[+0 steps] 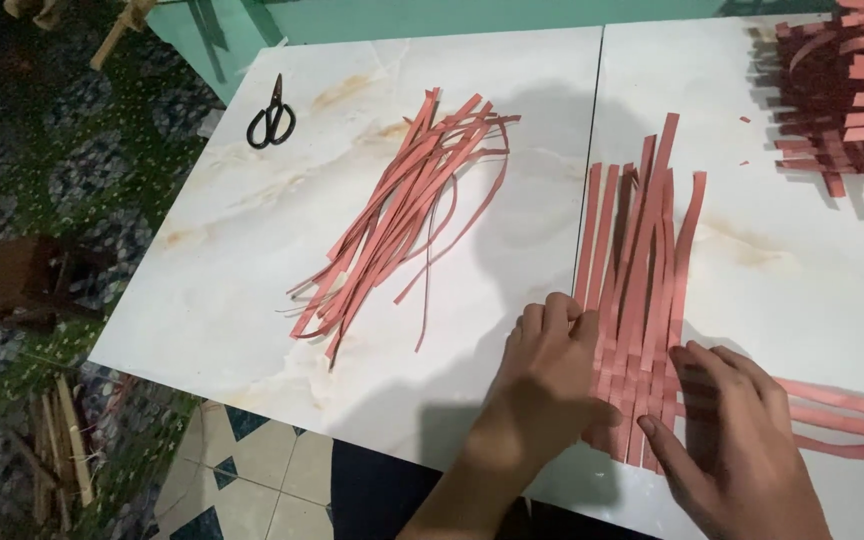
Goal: The person weaves pink strips of material by hand on a white tabletop, interlacing horizontal and vertical strips to form a grid. A pair of scissors and a completed woven mat are visible nearby.
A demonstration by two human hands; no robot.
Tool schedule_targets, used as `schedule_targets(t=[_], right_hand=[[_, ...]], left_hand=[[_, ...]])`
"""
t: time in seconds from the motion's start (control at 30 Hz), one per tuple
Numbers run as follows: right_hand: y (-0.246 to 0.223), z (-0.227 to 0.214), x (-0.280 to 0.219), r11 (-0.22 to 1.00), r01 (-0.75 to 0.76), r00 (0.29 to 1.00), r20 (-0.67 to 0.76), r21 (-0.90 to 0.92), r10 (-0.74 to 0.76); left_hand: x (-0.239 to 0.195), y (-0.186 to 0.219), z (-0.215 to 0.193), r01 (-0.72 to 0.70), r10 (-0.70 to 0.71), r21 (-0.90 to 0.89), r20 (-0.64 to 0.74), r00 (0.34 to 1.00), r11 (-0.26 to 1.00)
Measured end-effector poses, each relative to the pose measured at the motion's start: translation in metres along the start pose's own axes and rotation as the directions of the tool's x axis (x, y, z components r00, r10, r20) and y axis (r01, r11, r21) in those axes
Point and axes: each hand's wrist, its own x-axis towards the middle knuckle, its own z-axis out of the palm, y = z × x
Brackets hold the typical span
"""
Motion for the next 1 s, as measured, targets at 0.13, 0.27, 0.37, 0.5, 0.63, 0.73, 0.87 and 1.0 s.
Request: schedule_targets(t=[0.13, 0.27, 0.37, 0.5, 0.63, 0.73, 0.87, 1.0], right_hand=[[0.002, 0.0, 0.002, 1.0, -0.023, 1.0, 0.016, -0.008, 0.023], [0.001, -0.002, 0.001, 0.999, -0.047, 0.998, 0.041, 0.023, 0.046], [0.01, 0.003, 0.001, 0.999, 0.041, 0.999, 0.003, -0.017, -0.041], [0.004, 0.001, 0.001, 1.0, -0.006, 1.0, 0.017, -0.009, 0.006], [0.009, 0.002, 0.001, 1.0, -0.024, 0.999, 0.045, -0.019, 0.025], [0.007, 0.001, 0.002, 1.0, -0.023, 0.998, 0.055, -0.016, 0.024], [0.0, -0.002, 0.002, 0.997, -0.075, 0.994, 0.073, -0.009, 0.076], [-0.001, -0.003, 0.003, 0.997, -0.08, 0.994, 0.077, 0.024, 0.078]], left_hand=[[-0.007, 0.012, -0.027, 0.112, -0.088, -0.229, 0.114, 0.99, 0.967], [-0.009, 0.007, -0.02, -0.023, 0.009, -0.334, -0.044, 0.999, 0.942], [-0.009, 0.01, -0.025, 0.069, -0.041, -0.256, 0.116, 0.992, 0.964], [-0.008, 0.002, -0.01, -0.063, 0.055, -0.192, -0.046, 0.997, 0.979], [-0.007, 0.007, -0.012, -0.017, 0.017, -0.067, 0.006, 1.0, 0.998], [-0.007, 0.013, -0.023, 0.002, 0.004, -0.071, 0.084, 0.996, 0.997], [-0.004, 0.008, -0.009, -0.059, 0.059, 0.01, -0.006, 0.998, 0.998], [0.001, 0.011, -0.001, -0.026, 0.04, 0.188, -0.069, 0.997, 0.982]])
